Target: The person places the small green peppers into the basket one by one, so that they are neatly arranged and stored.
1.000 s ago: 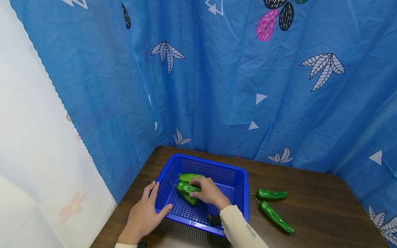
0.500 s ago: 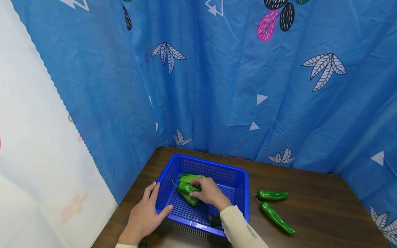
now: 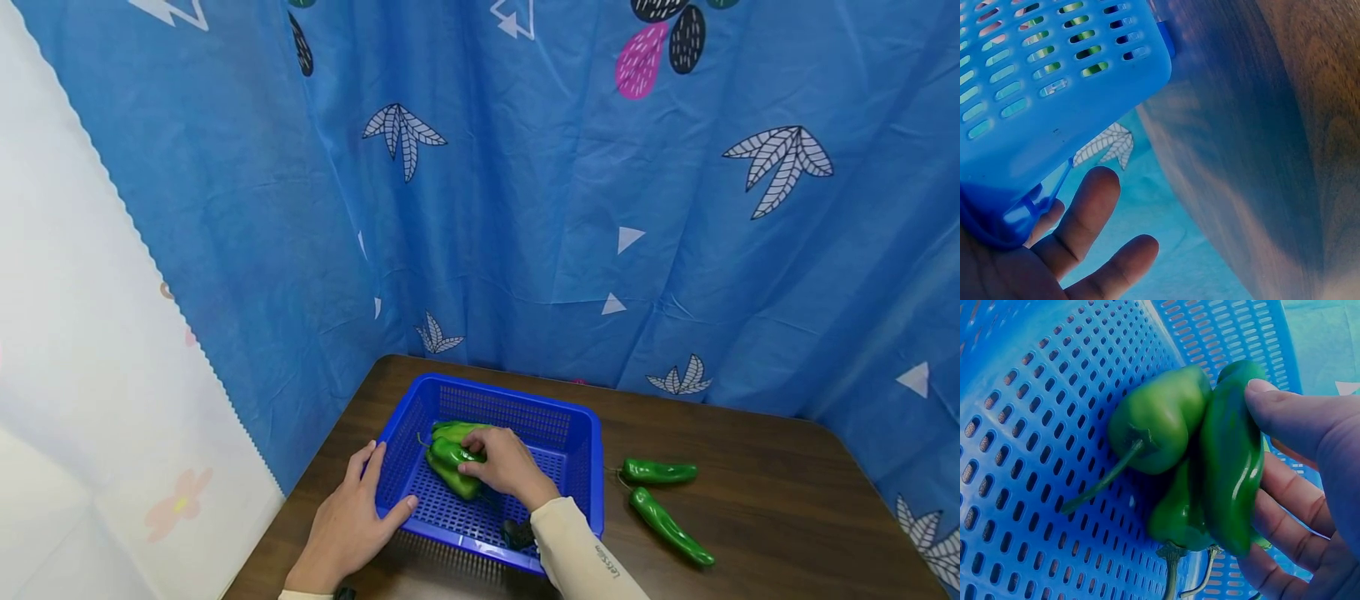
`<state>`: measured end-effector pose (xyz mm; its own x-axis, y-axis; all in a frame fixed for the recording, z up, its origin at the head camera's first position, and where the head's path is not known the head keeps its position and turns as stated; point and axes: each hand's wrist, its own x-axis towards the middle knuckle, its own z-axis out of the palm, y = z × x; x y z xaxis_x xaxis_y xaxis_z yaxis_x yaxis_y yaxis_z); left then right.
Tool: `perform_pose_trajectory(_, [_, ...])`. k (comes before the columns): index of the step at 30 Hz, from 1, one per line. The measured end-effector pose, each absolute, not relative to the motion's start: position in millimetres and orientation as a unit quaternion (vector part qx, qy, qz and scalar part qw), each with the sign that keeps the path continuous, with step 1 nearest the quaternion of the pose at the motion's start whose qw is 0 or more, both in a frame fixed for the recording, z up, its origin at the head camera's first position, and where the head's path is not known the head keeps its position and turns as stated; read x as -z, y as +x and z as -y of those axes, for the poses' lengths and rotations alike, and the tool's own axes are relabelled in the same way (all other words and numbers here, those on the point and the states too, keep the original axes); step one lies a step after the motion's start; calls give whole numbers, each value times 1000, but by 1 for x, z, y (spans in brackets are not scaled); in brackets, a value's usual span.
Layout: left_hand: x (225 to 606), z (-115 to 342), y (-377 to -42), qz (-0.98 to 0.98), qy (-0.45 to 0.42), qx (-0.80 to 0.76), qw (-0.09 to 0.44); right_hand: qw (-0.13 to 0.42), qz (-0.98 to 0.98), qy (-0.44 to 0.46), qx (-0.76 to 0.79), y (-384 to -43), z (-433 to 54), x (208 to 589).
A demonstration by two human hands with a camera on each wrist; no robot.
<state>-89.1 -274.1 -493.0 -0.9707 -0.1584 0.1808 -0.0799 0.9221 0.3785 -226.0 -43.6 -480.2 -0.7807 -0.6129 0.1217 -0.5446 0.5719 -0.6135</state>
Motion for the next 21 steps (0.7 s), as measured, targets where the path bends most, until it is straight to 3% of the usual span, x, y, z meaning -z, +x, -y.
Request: perform_pose_trajectory(21, [494, 275, -89, 976, 59, 186, 100, 48, -884, -327, 332, -222, 39, 473])
